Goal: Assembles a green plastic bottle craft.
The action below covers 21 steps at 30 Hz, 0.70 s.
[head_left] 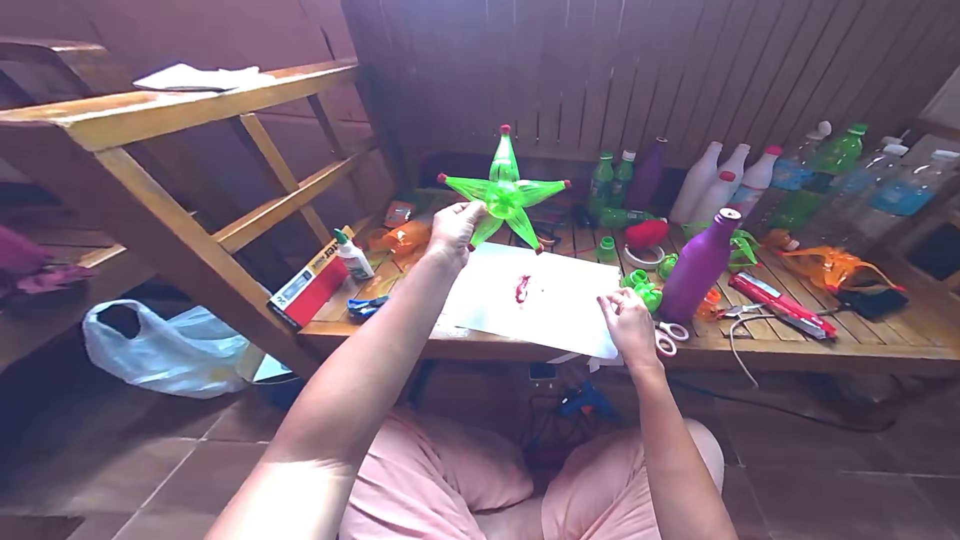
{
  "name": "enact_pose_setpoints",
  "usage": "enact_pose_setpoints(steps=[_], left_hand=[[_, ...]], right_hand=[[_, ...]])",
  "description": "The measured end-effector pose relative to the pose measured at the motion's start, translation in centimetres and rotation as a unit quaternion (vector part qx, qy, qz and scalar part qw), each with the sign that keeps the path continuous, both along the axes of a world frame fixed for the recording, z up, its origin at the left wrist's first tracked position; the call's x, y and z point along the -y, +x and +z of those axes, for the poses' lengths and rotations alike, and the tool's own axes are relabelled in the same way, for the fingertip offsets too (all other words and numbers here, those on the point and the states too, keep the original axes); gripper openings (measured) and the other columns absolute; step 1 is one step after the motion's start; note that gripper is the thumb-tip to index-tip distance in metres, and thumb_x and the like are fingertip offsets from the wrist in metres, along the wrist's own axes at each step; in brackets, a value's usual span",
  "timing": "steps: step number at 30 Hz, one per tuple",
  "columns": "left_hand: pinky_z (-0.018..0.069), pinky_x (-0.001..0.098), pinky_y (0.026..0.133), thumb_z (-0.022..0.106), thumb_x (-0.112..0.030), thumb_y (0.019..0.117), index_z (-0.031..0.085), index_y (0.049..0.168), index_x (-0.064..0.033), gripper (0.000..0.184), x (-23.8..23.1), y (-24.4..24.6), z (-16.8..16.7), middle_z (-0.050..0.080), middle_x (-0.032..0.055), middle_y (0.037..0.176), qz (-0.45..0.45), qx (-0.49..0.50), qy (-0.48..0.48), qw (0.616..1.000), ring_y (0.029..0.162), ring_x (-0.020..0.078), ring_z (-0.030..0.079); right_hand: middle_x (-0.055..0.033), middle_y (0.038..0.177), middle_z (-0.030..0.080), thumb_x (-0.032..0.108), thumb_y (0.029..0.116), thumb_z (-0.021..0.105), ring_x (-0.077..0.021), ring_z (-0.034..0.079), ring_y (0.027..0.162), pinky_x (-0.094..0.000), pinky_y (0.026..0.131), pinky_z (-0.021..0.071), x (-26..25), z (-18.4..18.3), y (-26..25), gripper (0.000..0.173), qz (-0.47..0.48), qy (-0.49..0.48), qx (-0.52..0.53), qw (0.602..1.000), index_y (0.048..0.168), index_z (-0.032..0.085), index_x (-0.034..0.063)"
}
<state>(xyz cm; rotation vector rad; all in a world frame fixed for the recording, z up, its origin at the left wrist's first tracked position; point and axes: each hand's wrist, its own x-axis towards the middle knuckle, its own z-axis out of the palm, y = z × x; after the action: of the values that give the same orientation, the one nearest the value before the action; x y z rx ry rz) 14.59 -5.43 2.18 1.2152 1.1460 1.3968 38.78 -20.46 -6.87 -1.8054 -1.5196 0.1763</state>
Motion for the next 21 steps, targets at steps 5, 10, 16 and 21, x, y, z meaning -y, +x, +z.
enact_pose_setpoints(steps=[5,10,16,21], left_hand=[[0.052,0.0306,0.085,0.064,-0.014,0.1011,0.064,0.115,0.0025,0.021,-0.1,1.1,-0.6,0.067,0.0092,0.102,-0.02,-0.035,0.029,0.999,0.088,0.011,0.062],[0.0514,0.0337,0.088,0.064,-0.015,0.1012,0.064,0.115,0.0031,0.023,0.0,2.1,-0.3,0.067,0.0114,0.105,-0.03,-0.077,0.05,0.995,0.091,0.0134,0.062],[0.0504,0.0349,0.087,0.064,-0.015,0.1009,0.066,0.112,0.0023,0.021,0.2,3.1,-0.2,0.067,0.0104,0.103,-0.02,-0.115,0.065,0.991,0.091,0.0135,0.061],[0.0516,0.039,0.089,0.064,-0.019,0.1004,0.066,0.118,0.0021,0.027,-0.1,3.4,0.4,0.068,0.0127,0.107,-0.039,-0.173,0.063,0.982,0.094,0.0152,0.062]], right_hand=[[-0.0211,0.115,0.071,0.016,0.1031,0.059,-0.0334,0.07,0.101,-0.0472,0.092,0.0538,0.5,-1.0,0.2,0.026,-0.014,0.065,-0.006,0.998,0.116,0.075,-0.0002],[-0.0164,0.094,0.075,0.02,0.1017,0.062,-0.0305,0.074,0.087,-0.0478,0.083,0.0571,0.8,-2.1,0.5,0.025,-0.046,0.122,-0.031,0.991,0.107,0.076,0.0],[-0.0132,0.078,0.072,0.016,0.101,0.062,-0.0258,0.07,0.073,-0.0409,0.072,0.0571,1.6,-3.5,0.8,0.024,-0.064,0.238,-0.051,0.968,0.095,0.076,-0.0023],[-0.0133,0.08,0.072,0.014,0.0982,0.061,-0.0218,0.07,0.076,-0.0342,0.074,0.0578,4.1,-5.6,1.4,0.026,-0.046,0.34,-0.063,0.937,0.086,0.077,-0.0026]])
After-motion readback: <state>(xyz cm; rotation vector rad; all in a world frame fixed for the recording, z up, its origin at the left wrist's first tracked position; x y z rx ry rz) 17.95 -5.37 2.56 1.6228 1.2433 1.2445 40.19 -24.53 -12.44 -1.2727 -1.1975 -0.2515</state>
